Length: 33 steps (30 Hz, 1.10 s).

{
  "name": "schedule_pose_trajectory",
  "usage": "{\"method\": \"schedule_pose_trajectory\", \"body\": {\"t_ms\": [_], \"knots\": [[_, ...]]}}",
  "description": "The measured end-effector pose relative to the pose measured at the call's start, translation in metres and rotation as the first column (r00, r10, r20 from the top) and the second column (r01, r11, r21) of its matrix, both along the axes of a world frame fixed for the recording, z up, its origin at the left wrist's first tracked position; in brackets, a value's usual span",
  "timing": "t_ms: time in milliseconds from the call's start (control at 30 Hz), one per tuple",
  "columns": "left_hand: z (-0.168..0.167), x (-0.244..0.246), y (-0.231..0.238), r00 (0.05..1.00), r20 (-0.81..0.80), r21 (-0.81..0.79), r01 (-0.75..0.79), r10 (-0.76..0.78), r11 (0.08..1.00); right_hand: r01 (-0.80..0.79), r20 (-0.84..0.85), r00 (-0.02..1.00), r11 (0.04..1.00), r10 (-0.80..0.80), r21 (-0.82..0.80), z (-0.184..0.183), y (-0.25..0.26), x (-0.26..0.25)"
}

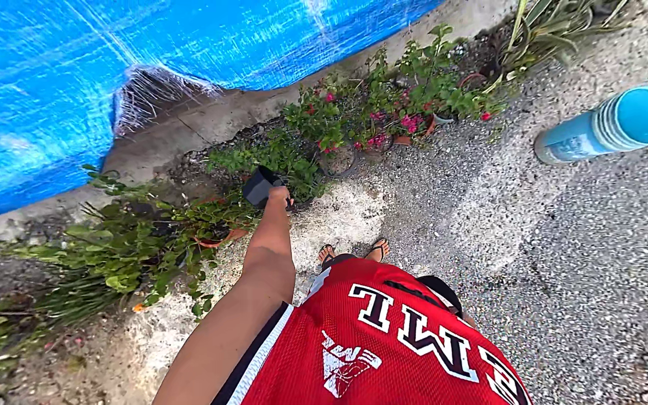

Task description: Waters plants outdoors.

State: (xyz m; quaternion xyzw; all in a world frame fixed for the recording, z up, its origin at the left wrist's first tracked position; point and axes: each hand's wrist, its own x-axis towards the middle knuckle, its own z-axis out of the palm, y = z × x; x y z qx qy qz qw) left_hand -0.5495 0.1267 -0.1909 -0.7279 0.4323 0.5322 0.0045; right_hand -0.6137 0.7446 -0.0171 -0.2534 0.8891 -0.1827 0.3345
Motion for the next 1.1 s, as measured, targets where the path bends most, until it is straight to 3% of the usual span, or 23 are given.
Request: {"method": "schedule_pose_trajectory", "body": {"t_ms": [33, 67, 133, 200, 300, 367, 433, 500, 600, 733, 800, 867, 933, 1000, 1100], "knots": [[0.001, -0.003, 0.002, 1.0, 0.023, -0.014, 0.012, -0.011, 1.0, 0.087, 0.162, 0.983, 0.996, -0.089, 0.017, -0.047, 0.034, -0.016], [0.003, -0.006, 0.004, 0.998, 0.055, -0.036, 0.029, -0.027, 0.999, 0.191, 0.333, 0.911, 0.965, -0.243, 0.181, -0.073, 0.048, -0.035], [0.007, -0.012, 0.009, 0.988, 0.139, -0.078, 0.078, -0.066, 0.994, 0.303, 0.439, 0.752, 0.849, -0.492, 0.433, -0.08, 0.046, -0.069], [0.012, -0.017, 0.015, 0.97, 0.212, -0.102, 0.144, -0.12, 0.984, 0.364, 0.415, 0.721, 0.813, -0.554, 0.454, -0.07, 0.047, -0.089], [0.028, -0.029, 0.026, 0.939, 0.311, -0.133, 0.194, -0.145, 0.972, 0.339, 0.412, 0.74, 0.824, -0.532, 0.454, -0.045, 0.049, -0.116], [0.032, -0.034, 0.031, 0.956, 0.288, -0.18, 0.104, -0.049, 0.978, 0.224, 0.48, 0.729, 0.833, -0.488, 0.505, -0.013, 0.042, -0.141], [0.033, -0.039, 0.034, 0.972, 0.223, -0.226, -0.019, 0.07, 0.974, 0.213, 0.423, 0.796, 0.854, -0.434, 0.475, -0.044, 0.076, -0.152], [0.035, -0.044, 0.039, 0.974, 0.161, -0.259, -0.111, 0.156, 0.959, 0.219, 0.423, 0.799, 0.863, -0.427, 0.456, -0.069, 0.107, -0.166], [0.034, -0.056, 0.048, 0.963, 0.137, -0.304, -0.181, 0.231, 0.935, 0.261, 0.421, 0.754, 0.818, -0.504, 0.512, -0.055, 0.112, -0.191], [0.038, -0.088, 0.075, 0.975, 0.02, -0.319, -0.202, 0.22, 0.926, 0.351, 0.392, 0.742, 0.813, -0.544, 0.464, -0.072, 0.148, -0.214], [0.043, -0.112, 0.089, 0.96, -0.136, -0.291, -0.274, 0.244, 0.917, 0.388, 0.341, 0.78, 0.832, -0.525, 0.395, -0.078, 0.163, -0.221], [0.042, -0.138, 0.098, 0.906, -0.317, -0.237, -0.363, 0.282, 0.901, 0.321, 0.429, 0.74, 0.832, -0.518, 0.452, -0.06, 0.162, -0.245], [0.037, -0.17, 0.107, 0.833, -0.45, -0.193, -0.443, 0.323, 0.875, 0.322, 0.435, 0.727, 0.824, -0.531, 0.467, -0.085, 0.175, -0.261], [0.036, -0.208, 0.128, 0.79, -0.528, -0.157, -0.453, 0.313, 0.877, 0.273, 0.406, 0.785, 0.85, -0.468, 0.451, -0.118, 0.193, -0.273], [0.026, -0.273, 0.175, 0.79, -0.528, -0.112, -0.429, 0.312, 0.896, 0.167, 0.454, 0.807, 0.883, -0.378, 0.439, -0.134, 0.207, -0.316]]}}
